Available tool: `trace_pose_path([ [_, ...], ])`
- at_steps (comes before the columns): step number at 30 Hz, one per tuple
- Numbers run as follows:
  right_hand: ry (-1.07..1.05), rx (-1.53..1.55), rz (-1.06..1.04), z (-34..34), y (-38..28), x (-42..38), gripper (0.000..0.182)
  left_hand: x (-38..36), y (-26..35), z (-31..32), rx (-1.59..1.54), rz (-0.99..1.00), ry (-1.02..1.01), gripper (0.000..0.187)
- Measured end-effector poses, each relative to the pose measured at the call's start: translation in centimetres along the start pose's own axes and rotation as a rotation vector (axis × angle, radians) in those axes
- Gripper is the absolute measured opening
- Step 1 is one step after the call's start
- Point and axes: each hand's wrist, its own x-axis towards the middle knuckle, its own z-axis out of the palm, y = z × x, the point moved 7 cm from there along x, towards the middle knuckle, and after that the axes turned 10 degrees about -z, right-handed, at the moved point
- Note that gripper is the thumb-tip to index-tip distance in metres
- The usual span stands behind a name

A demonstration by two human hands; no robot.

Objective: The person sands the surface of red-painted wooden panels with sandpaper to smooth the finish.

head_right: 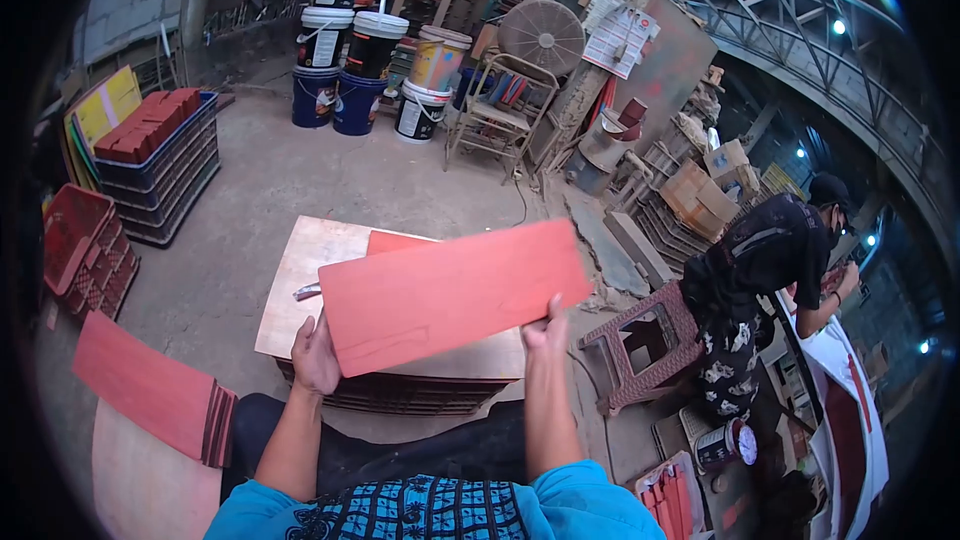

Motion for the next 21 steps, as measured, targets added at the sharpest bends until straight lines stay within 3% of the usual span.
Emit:
trace_pose_path([
  [3,0.172,0.044,0.11,-7.7,3.8,0.3,0.033,-0.6,-0.8,-0.6,-0.186,0.004,-0.015,0.068],
  [6,0.269,0.03,0.197,-11.6,6.8,-1.4,0.03,-0.3,-1.7,-3.8,-0.132,-0.063,0.063,0.062],
  [7,0.295,0.02,0.221,-12.6,7.5,-1.8,0.03,-0.5,-1.5,-3.1,-0.27,-0.124,0.102,0.057],
  [10,0.38,-0.004,0.25,-15.7,9.6,-1.5,0.025,-0.5,-0.8,-2.3,-0.269,-0.14,0.068,0.059],
  [18,0.392,-0.071,0.301,-17.2,12.5,-3.7,0.032,-0.5,0.1,-3.1,-0.153,-0.024,0.162,0.074],
  [21,0.218,-0.341,0.384,-16.1,12.4,-5.5,0.04,-0.4,0.1,-3.3,-0.171,-0.035,0.182,0.076],
])
